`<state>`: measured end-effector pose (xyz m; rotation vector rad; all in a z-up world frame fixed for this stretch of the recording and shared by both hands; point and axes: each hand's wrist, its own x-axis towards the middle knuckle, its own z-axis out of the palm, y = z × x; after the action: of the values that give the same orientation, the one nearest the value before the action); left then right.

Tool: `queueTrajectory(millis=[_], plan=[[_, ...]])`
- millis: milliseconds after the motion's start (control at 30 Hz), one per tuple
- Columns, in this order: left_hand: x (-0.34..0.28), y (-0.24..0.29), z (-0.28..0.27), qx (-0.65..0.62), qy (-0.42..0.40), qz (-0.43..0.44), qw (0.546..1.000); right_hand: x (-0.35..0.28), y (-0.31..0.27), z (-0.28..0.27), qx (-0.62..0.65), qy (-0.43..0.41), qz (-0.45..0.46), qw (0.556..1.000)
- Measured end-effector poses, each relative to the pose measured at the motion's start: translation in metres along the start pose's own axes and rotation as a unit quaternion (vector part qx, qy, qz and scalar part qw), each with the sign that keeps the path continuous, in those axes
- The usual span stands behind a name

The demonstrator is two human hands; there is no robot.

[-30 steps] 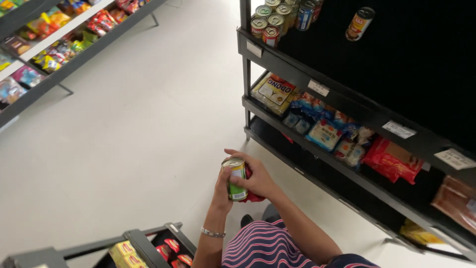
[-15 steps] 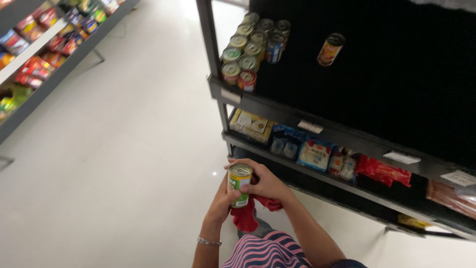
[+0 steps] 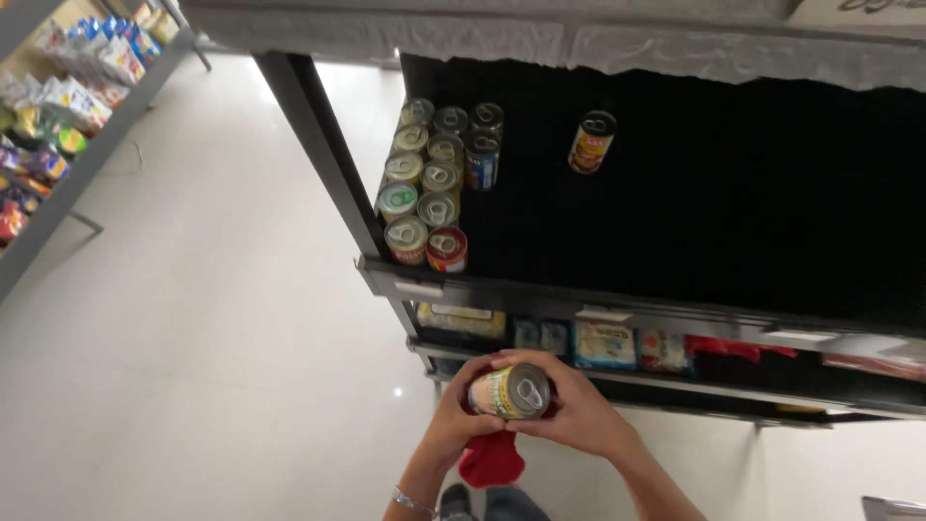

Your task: Wiping canned goods with a cloth and placing them onto a grocery store shelf.

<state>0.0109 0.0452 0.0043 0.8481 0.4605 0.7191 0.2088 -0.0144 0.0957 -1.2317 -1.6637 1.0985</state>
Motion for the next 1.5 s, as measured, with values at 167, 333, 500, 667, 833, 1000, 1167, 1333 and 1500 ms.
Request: queueTrajectory(millis=[167, 333, 500, 667, 833, 1000, 1167, 1333, 1500], plan=[[0.013, 0.015, -0.003, -0.041, 0.013, 0.019, 0.999, 0.007, 0.006, 0.015, 0.024, 0.100, 0.059, 0.993], [0.031, -0.013, -0.040, -0.037, -0.036, 0.068, 0.996, 0.011, 0.005, 0.026, -0.073, 0.143, -0.003, 0.987], [0.071, -0.059, -0.085, -0.031, -0.116, 0.158, 0.980, 0.010, 0.081, 0.044, -0.001, 0.134, -0.156, 0.979], [0.108, -0.101, -0.108, -0.040, -0.090, 0.187, 0.977, 0.014, 0.127, 0.053, -0.062, 0.282, -0.219, 0.932], [0.114, -0.083, -0.097, -0.023, -0.033, 0.207, 0.977, 0.046, 0.061, 0.025, -0.016, 0.343, -0.189, 0.920], [0.075, 0.021, -0.028, 0.229, 0.046, 0.301, 0.925, 0.114, 0.005, -0.019, -0.047, 0.408, -0.091, 0.907], [0.059, 0.020, -0.043, 0.341, 0.024, 0.310, 0.887, 0.184, -0.004, -0.057, -0.248, 0.389, -0.059, 0.885], [0.044, 0.013, -0.056, 0.367, 0.027, 0.262, 0.892, 0.235, 0.024, -0.075, -0.299, 0.286, 0.117, 0.903], [0.029, 0.025, -0.043, 0.322, 0.031, 0.246, 0.914, 0.259, 0.033, -0.079, -0.290, 0.266, 0.171, 0.904]])
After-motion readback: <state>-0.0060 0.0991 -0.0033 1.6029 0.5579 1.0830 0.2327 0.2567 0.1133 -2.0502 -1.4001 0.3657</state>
